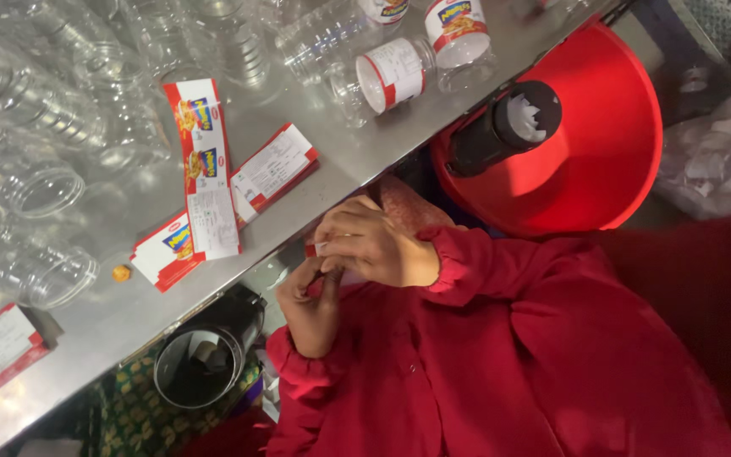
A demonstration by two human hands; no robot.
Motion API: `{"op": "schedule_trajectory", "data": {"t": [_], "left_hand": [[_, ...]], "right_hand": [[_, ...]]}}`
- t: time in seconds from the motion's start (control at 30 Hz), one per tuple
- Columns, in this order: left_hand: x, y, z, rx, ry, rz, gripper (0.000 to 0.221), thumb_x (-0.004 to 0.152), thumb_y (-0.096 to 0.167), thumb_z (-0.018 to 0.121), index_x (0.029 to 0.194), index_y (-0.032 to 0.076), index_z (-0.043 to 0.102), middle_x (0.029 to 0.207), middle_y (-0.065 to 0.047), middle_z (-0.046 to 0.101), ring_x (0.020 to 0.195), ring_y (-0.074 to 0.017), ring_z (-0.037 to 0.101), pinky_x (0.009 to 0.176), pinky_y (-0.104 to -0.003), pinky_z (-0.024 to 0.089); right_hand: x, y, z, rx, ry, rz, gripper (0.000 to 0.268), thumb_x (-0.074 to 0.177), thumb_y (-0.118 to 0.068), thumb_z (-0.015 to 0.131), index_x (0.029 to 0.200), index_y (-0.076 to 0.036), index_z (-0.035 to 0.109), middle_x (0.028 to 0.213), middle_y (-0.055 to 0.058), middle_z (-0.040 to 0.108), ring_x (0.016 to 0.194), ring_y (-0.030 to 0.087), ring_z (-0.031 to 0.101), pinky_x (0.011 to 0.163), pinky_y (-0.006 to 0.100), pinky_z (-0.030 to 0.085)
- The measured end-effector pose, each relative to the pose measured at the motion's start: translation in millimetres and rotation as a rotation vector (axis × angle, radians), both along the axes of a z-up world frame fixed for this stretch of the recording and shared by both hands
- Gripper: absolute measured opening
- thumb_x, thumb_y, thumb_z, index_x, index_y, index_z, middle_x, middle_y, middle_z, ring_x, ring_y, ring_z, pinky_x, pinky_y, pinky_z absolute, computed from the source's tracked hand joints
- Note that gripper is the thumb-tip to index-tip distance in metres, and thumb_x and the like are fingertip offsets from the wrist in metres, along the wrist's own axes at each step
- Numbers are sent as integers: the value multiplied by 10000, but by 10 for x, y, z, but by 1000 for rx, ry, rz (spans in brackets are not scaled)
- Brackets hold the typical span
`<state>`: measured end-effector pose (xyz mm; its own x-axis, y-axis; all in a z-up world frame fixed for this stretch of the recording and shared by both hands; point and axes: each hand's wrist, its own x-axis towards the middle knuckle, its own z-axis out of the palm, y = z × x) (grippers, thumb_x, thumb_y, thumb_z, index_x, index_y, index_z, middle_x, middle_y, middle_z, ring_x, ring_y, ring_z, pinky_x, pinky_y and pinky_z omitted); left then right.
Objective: The person applies adhesive labels to clear plastic containers by hand at a workstation. The person peels labels from sheets, positions them on the containers, and smooths them down.
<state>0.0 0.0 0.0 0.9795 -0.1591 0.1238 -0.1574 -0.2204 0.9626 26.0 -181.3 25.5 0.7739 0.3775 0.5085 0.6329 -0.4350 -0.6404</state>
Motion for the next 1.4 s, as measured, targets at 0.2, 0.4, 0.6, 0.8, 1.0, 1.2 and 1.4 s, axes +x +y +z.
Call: {"op": "schedule_trajectory", "data": {"t": [0.2,0.4,0.6,0.8,1.0,1.2,1.4], "left_hand": [[-116,1,-30,-78,32,85,83,854,-49,737,935,-30,730,780,-80,729,702,-84,633,668,-229,513],[-215,-30,-87,-545,49,251,169,843,-68,728,942,30,633,1006,1,674,827,-59,639,710,-218,535],[-308,224,-182,-464,-128,320,138,1004,-132,654,1086,-31,701,931,-38,632,782,-56,551,725,-214,409],[-284,219,61,-763,-13,432,497,928,-153,669,1409,-52,595,934,13,605,837,-67,571,796,-216,478],[-139,558,181,-611,-380,936,646,884,-193,621,1489,-15,479,1164,-95,710,834,-94,597,722,-199,446],[-265,567,133,114,-305,956,450,1073,-93,512,1495,25,616,1119,-82,616,769,-109,617,701,-217,527],[-262,283,314,-260,-36,93,674,870,-110,649,1513,-8,472,1194,-110,653,1058,-112,618,898,-225,500]], "right_hand": [[-60,26,-110,162,206,56,104,868,-20,721,954,-78,708,1049,64,634,1002,232,623,842,332,505],[130,-193,-617,1340,752,129,324,1205,-136,568,922,11,624,883,136,654,730,99,537,620,233,427],[159,-78,-382,900,687,135,483,1057,-367,525,1423,-52,533,1255,161,725,1169,215,696,881,252,497],[124,34,-192,365,751,527,678,864,-87,759,1462,-2,449,1417,99,534,1316,191,496,1008,295,472],[153,83,-605,322,931,223,244,883,-14,791,1110,32,717,969,23,731,909,73,651,811,263,533],[91,94,-362,330,805,31,398,895,15,751,1281,-12,659,806,20,581,701,37,442,652,219,410],[-118,147,-197,563,842,212,370,915,-52,779,1186,-47,526,973,-2,760,896,35,720,722,197,537]]}}
